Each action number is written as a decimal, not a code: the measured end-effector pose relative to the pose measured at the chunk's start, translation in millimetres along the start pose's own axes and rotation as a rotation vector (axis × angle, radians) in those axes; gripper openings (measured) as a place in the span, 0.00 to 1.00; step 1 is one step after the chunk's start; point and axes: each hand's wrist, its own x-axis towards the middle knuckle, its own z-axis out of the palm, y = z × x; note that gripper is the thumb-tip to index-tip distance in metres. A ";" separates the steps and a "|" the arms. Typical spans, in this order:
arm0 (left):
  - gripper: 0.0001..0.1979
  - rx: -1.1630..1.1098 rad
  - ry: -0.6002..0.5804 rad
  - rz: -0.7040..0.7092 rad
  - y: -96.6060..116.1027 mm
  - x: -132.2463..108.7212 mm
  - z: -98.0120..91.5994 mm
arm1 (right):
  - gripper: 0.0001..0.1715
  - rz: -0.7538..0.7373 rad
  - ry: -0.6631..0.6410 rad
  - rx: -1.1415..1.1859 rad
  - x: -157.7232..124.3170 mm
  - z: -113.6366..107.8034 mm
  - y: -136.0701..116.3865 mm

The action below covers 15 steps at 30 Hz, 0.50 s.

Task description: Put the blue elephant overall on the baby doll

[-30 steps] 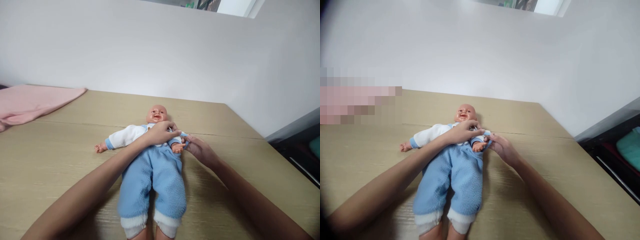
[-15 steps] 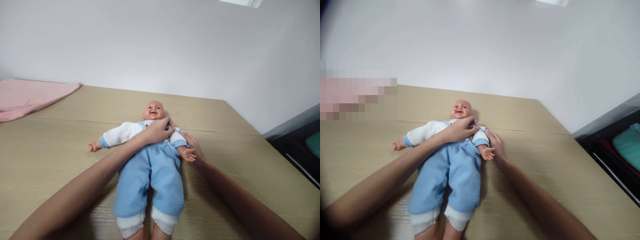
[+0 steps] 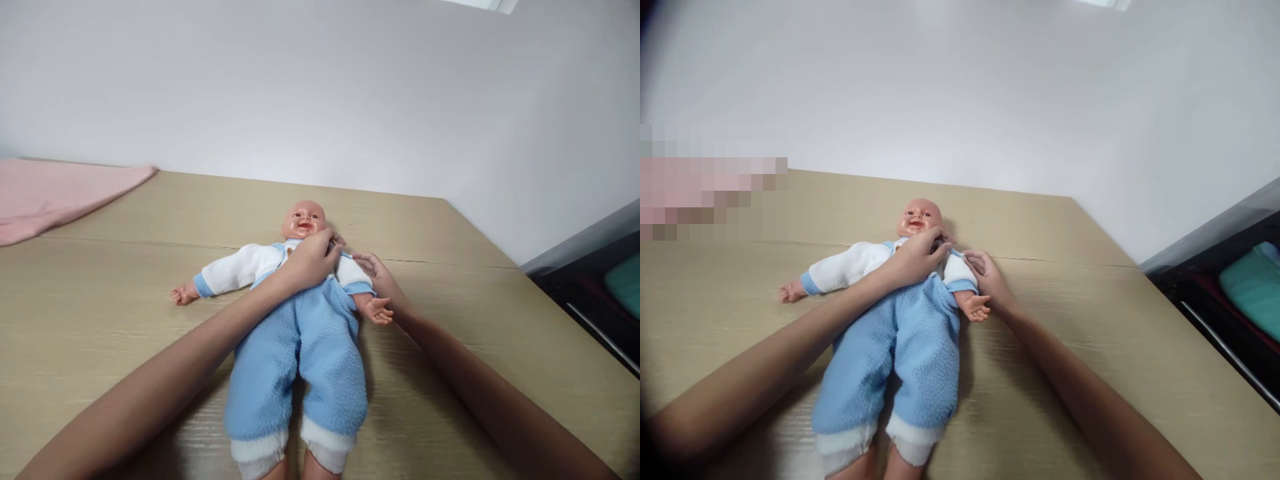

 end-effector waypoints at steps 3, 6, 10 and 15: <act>0.06 -0.003 -0.006 0.021 2.8 -0.6 1.1 | 0.28 0.013 -0.108 -0.035 7.8 -9.6 -24.1; 0.06 -0.003 -0.001 0.085 3.5 0.7 3.3 | 0.26 0.044 -0.245 -0.086 23.7 -16.4 -47.7; 0.06 0.002 0.051 0.157 2.3 2.8 5.9 | 0.17 0.049 -0.216 -0.116 43.1 -6.7 -57.5; 0.04 0.002 0.097 0.096 3.7 1.1 4.6 | 0.22 0.084 -0.057 -0.064 48.0 14.4 -38.4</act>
